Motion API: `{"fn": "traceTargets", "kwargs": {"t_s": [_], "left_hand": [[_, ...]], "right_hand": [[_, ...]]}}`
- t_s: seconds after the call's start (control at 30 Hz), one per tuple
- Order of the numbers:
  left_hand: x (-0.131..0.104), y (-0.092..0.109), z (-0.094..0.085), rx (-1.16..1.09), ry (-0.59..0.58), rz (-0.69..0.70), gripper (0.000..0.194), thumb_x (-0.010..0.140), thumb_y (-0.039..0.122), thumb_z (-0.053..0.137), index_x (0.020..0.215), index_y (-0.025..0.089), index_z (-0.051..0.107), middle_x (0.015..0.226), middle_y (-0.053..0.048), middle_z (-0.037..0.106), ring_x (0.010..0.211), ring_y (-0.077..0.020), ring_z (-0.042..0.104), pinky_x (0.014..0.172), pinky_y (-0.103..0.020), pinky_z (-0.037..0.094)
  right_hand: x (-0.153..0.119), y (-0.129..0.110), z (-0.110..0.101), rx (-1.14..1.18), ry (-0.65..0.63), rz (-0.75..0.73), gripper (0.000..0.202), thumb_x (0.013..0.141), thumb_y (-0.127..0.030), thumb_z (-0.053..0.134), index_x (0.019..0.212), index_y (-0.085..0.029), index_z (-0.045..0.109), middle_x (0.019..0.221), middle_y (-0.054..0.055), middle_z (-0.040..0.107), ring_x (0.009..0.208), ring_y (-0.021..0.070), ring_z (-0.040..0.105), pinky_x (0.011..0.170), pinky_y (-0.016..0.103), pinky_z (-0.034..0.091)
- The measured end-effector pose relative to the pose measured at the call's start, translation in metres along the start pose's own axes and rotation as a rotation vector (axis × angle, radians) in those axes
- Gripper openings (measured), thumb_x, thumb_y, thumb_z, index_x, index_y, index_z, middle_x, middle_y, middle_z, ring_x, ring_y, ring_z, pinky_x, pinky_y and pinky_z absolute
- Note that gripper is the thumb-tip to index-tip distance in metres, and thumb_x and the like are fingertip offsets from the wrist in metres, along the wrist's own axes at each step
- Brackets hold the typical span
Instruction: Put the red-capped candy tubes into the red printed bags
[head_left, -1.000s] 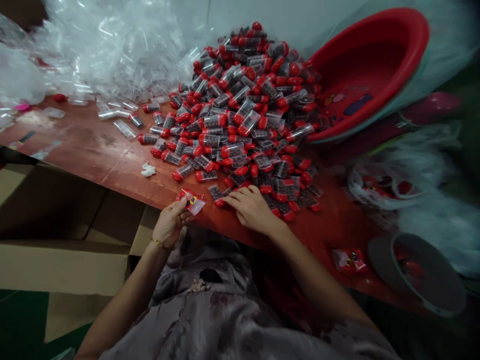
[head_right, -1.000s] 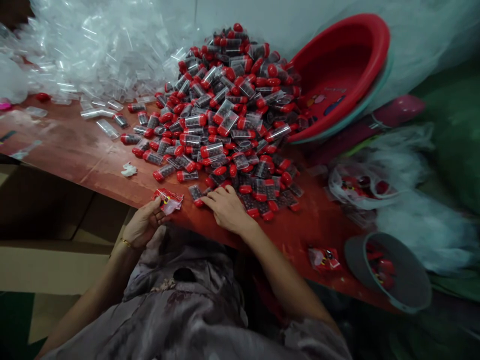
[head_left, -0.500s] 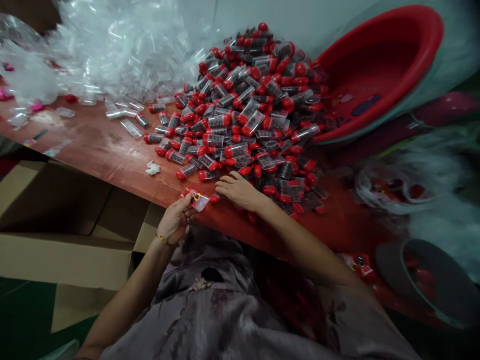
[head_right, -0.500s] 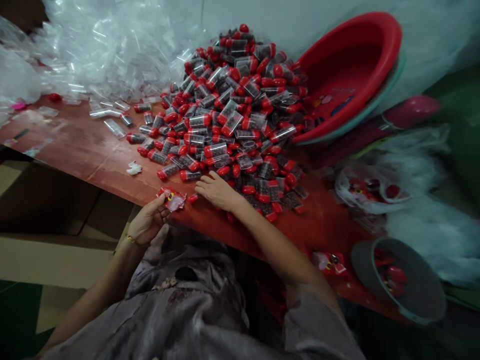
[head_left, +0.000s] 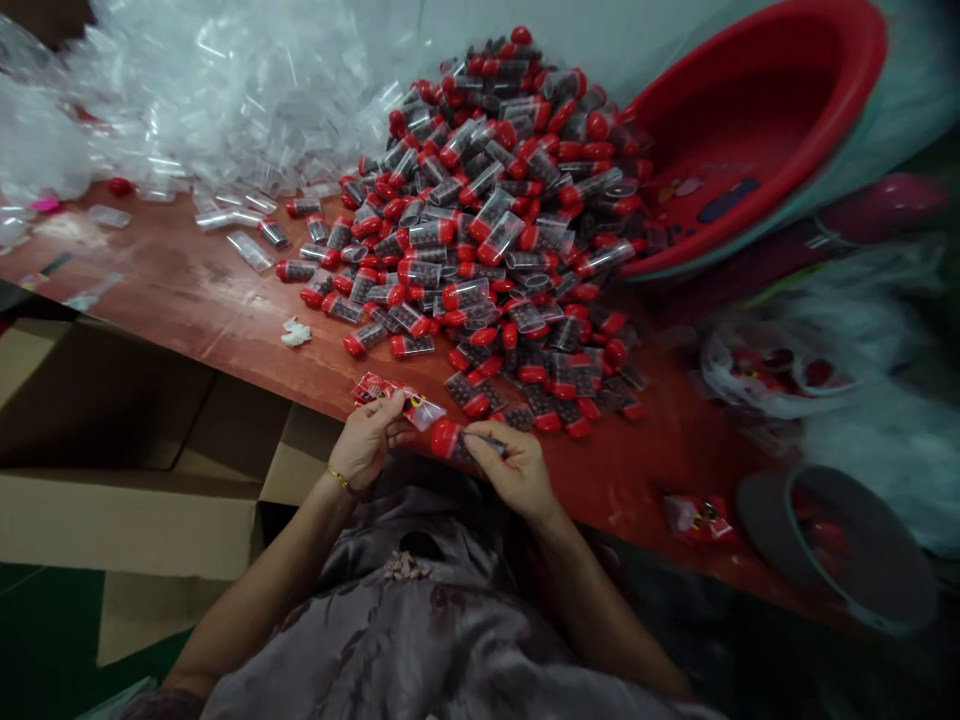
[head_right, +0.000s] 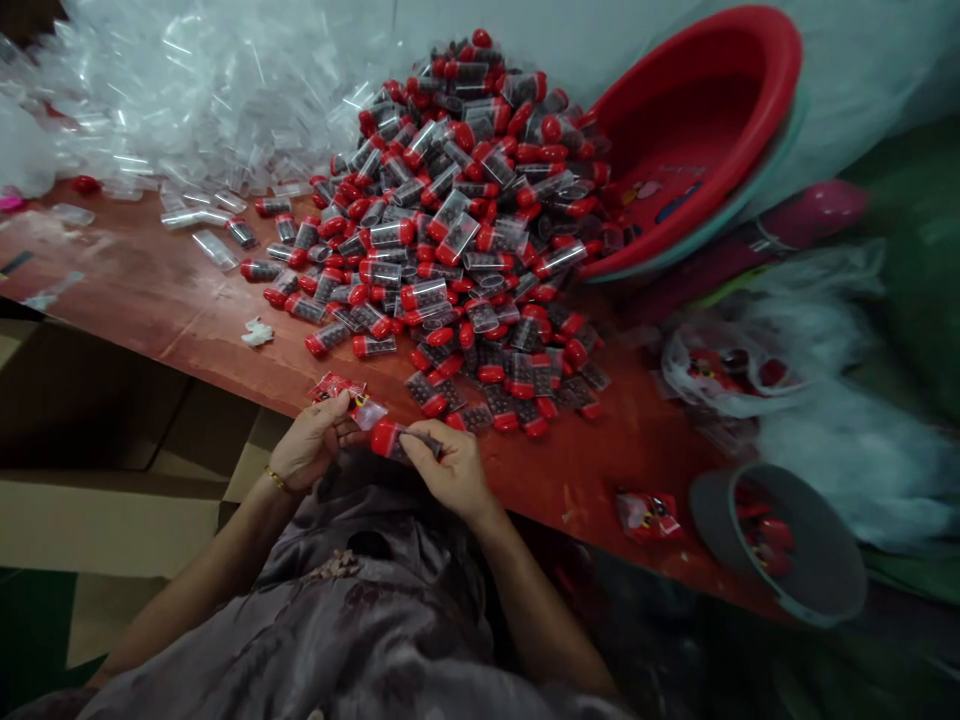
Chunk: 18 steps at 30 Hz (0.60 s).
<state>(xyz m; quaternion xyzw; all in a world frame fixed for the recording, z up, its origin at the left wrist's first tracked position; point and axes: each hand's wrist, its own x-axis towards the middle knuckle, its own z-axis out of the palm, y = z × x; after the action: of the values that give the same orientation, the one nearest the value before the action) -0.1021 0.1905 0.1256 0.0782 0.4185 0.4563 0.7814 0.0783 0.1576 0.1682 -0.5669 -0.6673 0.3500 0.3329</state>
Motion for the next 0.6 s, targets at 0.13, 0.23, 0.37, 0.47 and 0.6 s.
{"fn": "traceTargets", "kwargs": {"t_s": [0.13,0.23,0.37,0.47,0.6], "left_hand": [[-0.003,0.001,0.001,0.053,0.026,0.034,0.047,0.043,0.042,0.086,0.065,0.011,0.059,0.059,-0.001,0.063,0.053,-0.0105,0.060,0.052,-0.020,0.050],[-0.003,0.001,0.001,0.088,0.049,0.060,0.048,0.040,0.043,0.087,0.062,0.012,0.057,0.058,0.000,0.063,0.051,-0.0102,0.059,0.051,-0.020,0.050],[-0.003,-0.003,0.003,0.068,0.045,0.086,0.044,0.044,0.040,0.086,0.065,0.012,0.059,0.059,0.001,0.064,0.051,-0.0092,0.059,0.055,-0.021,0.051],[-0.005,-0.006,0.008,0.040,0.028,0.104,0.044,0.046,0.038,0.086,0.074,0.013,0.063,0.066,0.001,0.067,0.054,-0.0088,0.060,0.057,-0.021,0.051],[-0.008,-0.012,0.020,0.020,-0.022,0.080,0.047,0.042,0.030,0.088,0.079,0.013,0.065,0.072,-0.001,0.070,0.061,-0.0101,0.062,0.060,-0.020,0.051]], "right_hand": [[0.004,0.001,0.007,0.100,0.036,0.093,0.024,0.080,-0.035,0.054,0.069,-0.016,0.063,0.058,-0.001,0.057,0.052,0.0098,0.048,0.049,0.020,0.039],[0.005,0.002,0.011,0.187,-0.007,0.165,0.028,0.080,-0.040,0.054,0.067,-0.015,0.061,0.051,-0.003,0.050,0.046,0.0084,0.042,0.044,0.020,0.034],[0.002,0.004,0.018,0.250,0.009,0.223,0.032,0.082,-0.045,0.052,0.071,-0.016,0.060,0.046,-0.006,0.042,0.041,0.0068,0.035,0.040,0.020,0.028],[0.000,0.007,0.024,0.254,0.049,0.218,0.033,0.083,-0.046,0.051,0.074,-0.016,0.060,0.048,-0.006,0.043,0.041,0.0067,0.036,0.040,0.020,0.028],[-0.002,0.013,0.034,0.294,0.087,0.200,0.033,0.085,-0.049,0.049,0.081,-0.017,0.060,0.051,-0.005,0.046,0.042,0.0070,0.039,0.040,0.020,0.030]]}}
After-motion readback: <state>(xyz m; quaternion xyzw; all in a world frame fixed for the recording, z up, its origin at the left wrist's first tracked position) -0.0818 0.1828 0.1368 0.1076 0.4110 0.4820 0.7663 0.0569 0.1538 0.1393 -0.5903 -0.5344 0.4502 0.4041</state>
